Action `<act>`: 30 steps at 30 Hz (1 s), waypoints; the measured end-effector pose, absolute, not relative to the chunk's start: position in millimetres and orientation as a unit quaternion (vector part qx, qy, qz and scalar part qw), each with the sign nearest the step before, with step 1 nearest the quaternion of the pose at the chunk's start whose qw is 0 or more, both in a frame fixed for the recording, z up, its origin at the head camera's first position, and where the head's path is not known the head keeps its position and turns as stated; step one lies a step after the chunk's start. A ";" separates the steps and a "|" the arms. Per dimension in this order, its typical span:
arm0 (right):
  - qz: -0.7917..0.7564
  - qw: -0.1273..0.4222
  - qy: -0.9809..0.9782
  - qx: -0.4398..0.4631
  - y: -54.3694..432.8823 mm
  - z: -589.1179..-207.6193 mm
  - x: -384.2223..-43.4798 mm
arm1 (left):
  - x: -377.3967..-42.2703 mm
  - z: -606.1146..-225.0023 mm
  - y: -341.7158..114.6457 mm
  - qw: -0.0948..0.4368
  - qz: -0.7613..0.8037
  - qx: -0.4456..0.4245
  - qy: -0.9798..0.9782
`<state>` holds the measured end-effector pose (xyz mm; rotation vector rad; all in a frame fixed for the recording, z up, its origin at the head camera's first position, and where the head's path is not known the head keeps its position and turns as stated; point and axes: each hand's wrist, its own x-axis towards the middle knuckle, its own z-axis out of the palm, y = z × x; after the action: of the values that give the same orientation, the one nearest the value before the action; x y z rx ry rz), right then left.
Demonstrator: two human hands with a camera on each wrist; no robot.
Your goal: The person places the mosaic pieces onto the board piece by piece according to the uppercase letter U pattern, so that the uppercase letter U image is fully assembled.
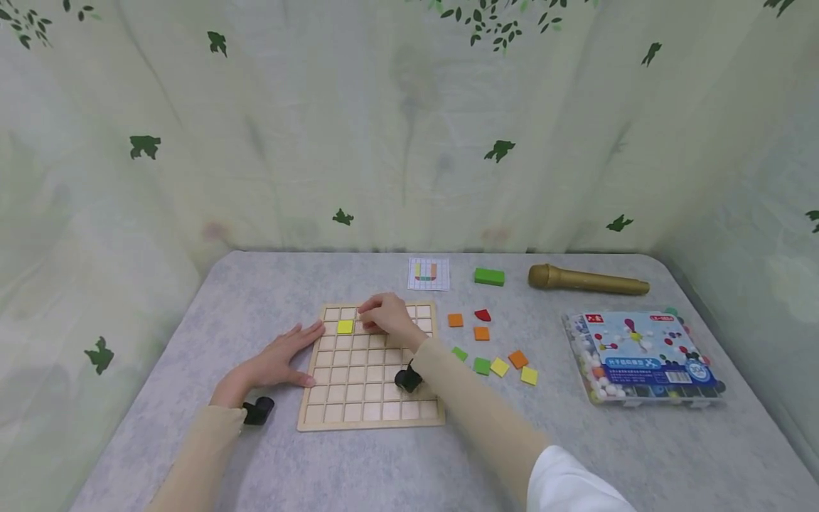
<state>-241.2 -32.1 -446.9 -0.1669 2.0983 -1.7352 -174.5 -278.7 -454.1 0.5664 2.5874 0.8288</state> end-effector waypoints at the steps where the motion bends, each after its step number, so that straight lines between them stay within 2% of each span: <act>1: -0.627 0.212 0.746 -0.065 -25.5 -446.9 -242.4 | -174.3 -454.3 -278.5 0.181 0.294 0.201 0.917; 7: -0.634 0.233 0.731 -0.097 24.8 -447.9 -250.7 | -174.7 -454.6 -277.2 0.177 0.296 0.206 0.916; 18: -0.608 0.204 0.765 -0.060 120.3 -446.6 -244.5 | -175.7 -454.5 -276.5 0.178 0.296 0.206 0.916; 30: -0.612 0.178 0.769 -0.052 174.3 -448.7 -218.3 | -172.9 -453.7 -278.1 0.173 0.297 0.203 0.917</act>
<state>-218.3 174.3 -448.7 -0.1463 2.1751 -1.7303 -172.9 -278.1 -453.7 0.5758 2.6011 0.8411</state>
